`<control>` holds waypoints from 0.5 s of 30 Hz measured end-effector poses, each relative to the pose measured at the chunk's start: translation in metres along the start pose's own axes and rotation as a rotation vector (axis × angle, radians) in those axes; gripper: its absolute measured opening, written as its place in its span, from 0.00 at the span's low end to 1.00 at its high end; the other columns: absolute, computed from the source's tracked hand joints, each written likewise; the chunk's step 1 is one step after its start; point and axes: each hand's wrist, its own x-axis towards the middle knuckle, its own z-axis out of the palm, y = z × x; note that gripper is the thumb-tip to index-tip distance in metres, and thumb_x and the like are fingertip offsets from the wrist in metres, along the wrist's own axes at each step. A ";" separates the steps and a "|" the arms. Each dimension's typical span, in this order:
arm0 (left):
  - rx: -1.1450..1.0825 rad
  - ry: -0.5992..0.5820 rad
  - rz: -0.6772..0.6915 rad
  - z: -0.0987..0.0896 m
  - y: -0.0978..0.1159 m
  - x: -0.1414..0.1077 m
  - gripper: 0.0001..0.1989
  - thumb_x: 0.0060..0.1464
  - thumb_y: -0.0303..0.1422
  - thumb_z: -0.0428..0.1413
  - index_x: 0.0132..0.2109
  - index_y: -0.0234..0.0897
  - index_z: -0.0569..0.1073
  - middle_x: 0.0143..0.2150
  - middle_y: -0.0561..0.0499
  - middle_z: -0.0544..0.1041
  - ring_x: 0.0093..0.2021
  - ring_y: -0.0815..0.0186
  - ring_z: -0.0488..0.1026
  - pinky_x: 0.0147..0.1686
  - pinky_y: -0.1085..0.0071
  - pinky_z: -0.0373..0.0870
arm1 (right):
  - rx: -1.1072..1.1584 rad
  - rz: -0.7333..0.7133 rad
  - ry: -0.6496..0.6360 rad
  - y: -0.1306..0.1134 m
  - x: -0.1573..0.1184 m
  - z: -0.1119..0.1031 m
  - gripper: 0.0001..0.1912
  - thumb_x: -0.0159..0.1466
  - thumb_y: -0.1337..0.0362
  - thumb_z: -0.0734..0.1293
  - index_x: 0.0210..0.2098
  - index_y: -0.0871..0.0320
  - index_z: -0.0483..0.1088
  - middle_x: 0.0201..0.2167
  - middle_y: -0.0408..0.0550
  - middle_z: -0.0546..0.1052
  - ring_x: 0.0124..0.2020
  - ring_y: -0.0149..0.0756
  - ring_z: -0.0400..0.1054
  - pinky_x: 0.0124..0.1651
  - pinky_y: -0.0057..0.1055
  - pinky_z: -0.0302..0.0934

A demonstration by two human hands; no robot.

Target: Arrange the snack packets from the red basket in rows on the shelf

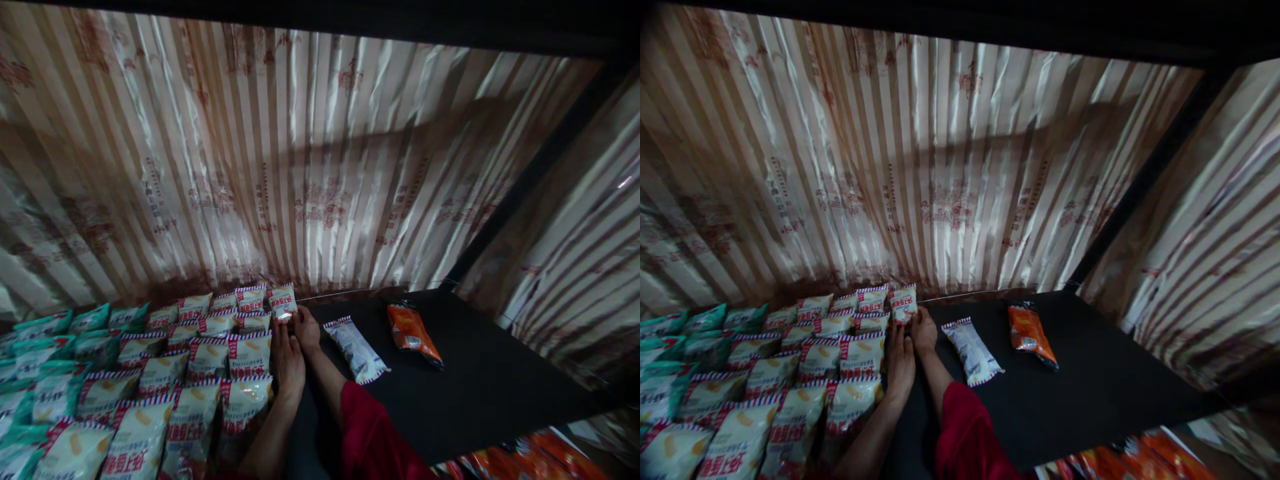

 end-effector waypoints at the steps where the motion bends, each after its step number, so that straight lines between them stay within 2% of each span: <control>1: 0.011 -0.002 -0.003 0.001 -0.001 0.000 0.24 0.57 0.31 0.39 0.57 0.25 0.63 0.64 0.38 0.56 0.66 0.61 0.49 0.64 0.63 0.45 | -0.013 0.003 0.004 -0.001 0.000 0.000 0.16 0.63 0.62 0.57 0.48 0.56 0.67 0.38 0.48 0.77 0.41 0.36 0.70 0.42 0.28 0.59; 5: 0.038 -0.002 -0.004 0.003 -0.006 0.000 0.24 0.57 0.31 0.39 0.57 0.27 0.64 0.64 0.39 0.56 0.65 0.60 0.49 0.64 0.62 0.45 | -0.064 -0.009 0.034 -0.002 -0.004 0.000 0.15 0.62 0.61 0.58 0.47 0.57 0.65 0.37 0.50 0.77 0.44 0.40 0.67 0.43 0.31 0.58; 11: 0.049 -0.007 0.008 0.005 -0.009 0.002 0.24 0.57 0.31 0.38 0.56 0.24 0.64 0.63 0.36 0.58 0.65 0.58 0.51 0.63 0.58 0.46 | -0.161 -0.172 0.237 0.008 -0.011 0.004 0.11 0.60 0.61 0.60 0.41 0.60 0.65 0.38 0.51 0.74 0.41 0.42 0.65 0.45 0.34 0.56; 15: 0.032 0.010 0.025 0.008 -0.009 0.002 0.25 0.58 0.32 0.37 0.58 0.24 0.63 0.63 0.36 0.58 0.65 0.58 0.49 0.64 0.58 0.45 | -0.130 -0.295 0.221 0.015 -0.013 0.009 0.07 0.60 0.64 0.59 0.35 0.58 0.67 0.36 0.50 0.74 0.39 0.39 0.65 0.46 0.35 0.56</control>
